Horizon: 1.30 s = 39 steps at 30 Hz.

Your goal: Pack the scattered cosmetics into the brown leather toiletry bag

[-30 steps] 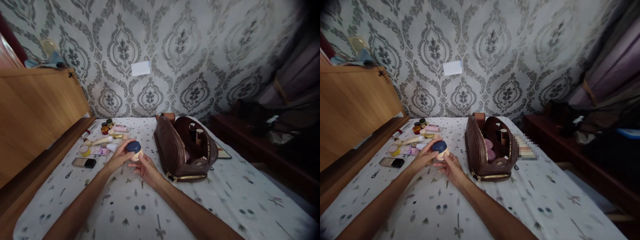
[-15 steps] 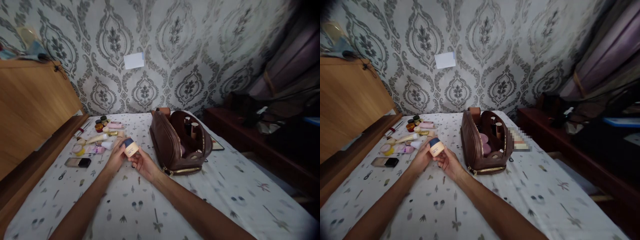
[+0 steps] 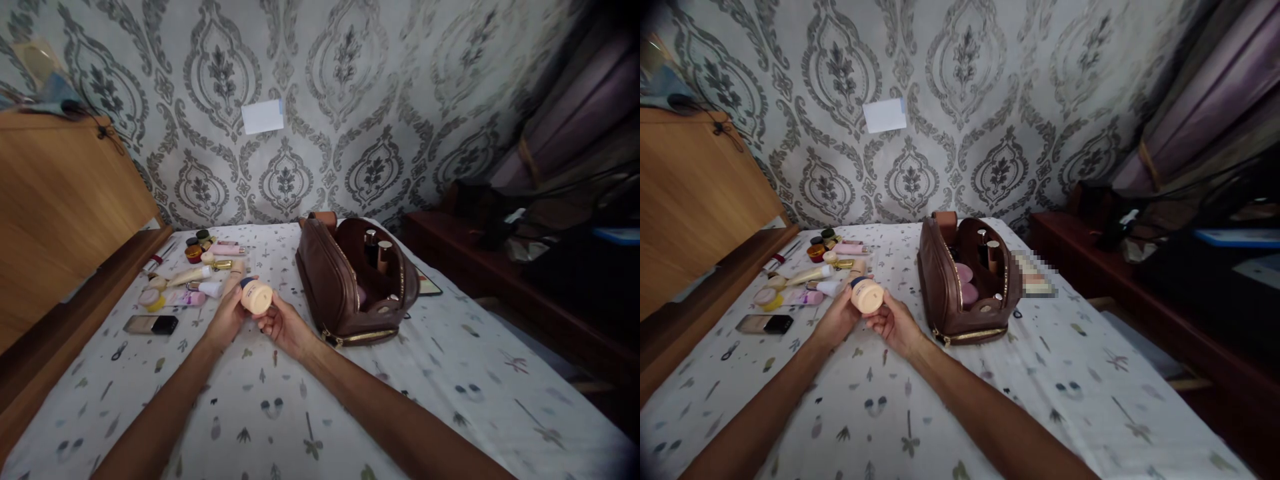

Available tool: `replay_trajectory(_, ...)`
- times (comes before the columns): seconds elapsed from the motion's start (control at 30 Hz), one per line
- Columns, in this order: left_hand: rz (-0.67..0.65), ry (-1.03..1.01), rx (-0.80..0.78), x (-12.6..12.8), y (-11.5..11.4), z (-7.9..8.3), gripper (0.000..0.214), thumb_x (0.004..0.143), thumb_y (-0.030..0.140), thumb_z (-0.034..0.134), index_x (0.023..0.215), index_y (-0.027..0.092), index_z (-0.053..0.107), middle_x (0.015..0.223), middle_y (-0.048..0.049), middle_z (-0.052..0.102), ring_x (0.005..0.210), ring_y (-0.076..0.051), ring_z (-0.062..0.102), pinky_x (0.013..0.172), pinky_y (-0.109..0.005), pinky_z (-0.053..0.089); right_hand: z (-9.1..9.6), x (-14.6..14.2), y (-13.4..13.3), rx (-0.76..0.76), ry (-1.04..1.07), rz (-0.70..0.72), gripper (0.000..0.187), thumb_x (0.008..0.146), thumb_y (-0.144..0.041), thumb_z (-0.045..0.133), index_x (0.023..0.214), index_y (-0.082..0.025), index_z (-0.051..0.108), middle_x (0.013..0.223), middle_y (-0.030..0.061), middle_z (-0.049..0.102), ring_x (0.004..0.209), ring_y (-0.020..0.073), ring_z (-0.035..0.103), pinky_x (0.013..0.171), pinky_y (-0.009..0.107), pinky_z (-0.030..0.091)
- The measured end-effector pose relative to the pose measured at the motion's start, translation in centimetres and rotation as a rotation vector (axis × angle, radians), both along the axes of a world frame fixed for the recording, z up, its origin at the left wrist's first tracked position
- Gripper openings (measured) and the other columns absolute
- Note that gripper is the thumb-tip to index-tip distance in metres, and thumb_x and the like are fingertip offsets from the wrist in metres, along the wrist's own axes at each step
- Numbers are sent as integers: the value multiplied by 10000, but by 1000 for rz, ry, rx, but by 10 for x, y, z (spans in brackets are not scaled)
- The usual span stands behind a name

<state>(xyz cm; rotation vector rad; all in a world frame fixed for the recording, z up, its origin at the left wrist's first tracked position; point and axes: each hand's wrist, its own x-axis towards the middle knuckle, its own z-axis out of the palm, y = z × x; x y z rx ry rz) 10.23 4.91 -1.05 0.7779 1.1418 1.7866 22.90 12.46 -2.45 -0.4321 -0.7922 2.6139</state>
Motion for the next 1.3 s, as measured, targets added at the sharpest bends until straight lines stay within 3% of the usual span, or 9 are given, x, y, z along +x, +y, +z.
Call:
replay_trajectory(0.3, 34, -26, -28, 2, 0, 3, 575, 725, 622, 745, 1111, 201, 678, 1009, -53, 696, 834, -192, 618, 652, -279, 514, 1, 3, -4, 47, 47, -51, 441, 593, -342, 927, 855, -114, 655, 704, 49, 743, 517, 81, 639, 461, 141, 420)
replay_trajectory(0.5, 103, 15, 2, 1, -1, 8, 475, 717, 584, 770, 1017, 222, 706, 1040, -48, 693, 921, -214, 629, 733, -300, 539, 4, 6, -6, 80, 66, 4, 436, 581, -241, 924, 905, -120, 658, 834, 52, 759, 593, 91, 680, 468, 142, 388)
replay_trajectory(0.7, 164, 142, -12, -1, -4, 12, 502, 657, 501, 831, 1084, 274, 697, 1175, -52, 679, 1061, -257, 633, 855, -338, 547, 2, 5, -3, 25, 97, -11, 478, 520, -228, 937, 871, -117, 631, 766, 46, 744, 559, 107, 679, 451, 158, 357)
replay_trajectory(0.97, 151, 494, -166, -1, -2, 29, 597, 618, 443, 855, 1154, 282, 646, 1293, -71, 634, 1230, -312, 570, 971, -367, 507, 0, 3, 1, -35, 119, 12, 522, 462, -226, 925, 886, -132, 636, 758, 49, 752, 573, 123, 687, 463, 168, 369)
replay_trajectory(1.13, 146, 664, -123, 7, 13, 52, 576, 634, 451, 826, 1150, 270, 641, 1187, -69, 668, 1144, -316, 610, 922, -381, 528, -2, 3, 4, -45, 130, 20, 468, 523, -245, 895, 913, -139, 658, 732, 34, 747, 578, 125, 684, 485, 178, 381)
replay_trajectory(1.3, 226, 854, 20, 25, 46, 107, 586, 674, 473, 778, 1188, 246, 611, 1164, -70, 666, 1108, -293, 619, 940, -381, 513, 0, 4, 6, -60, 102, 15, 451, 513, -240, 881, 893, -133, 663, 717, 47, 744, 569, 125, 670, 512, 197, 390)
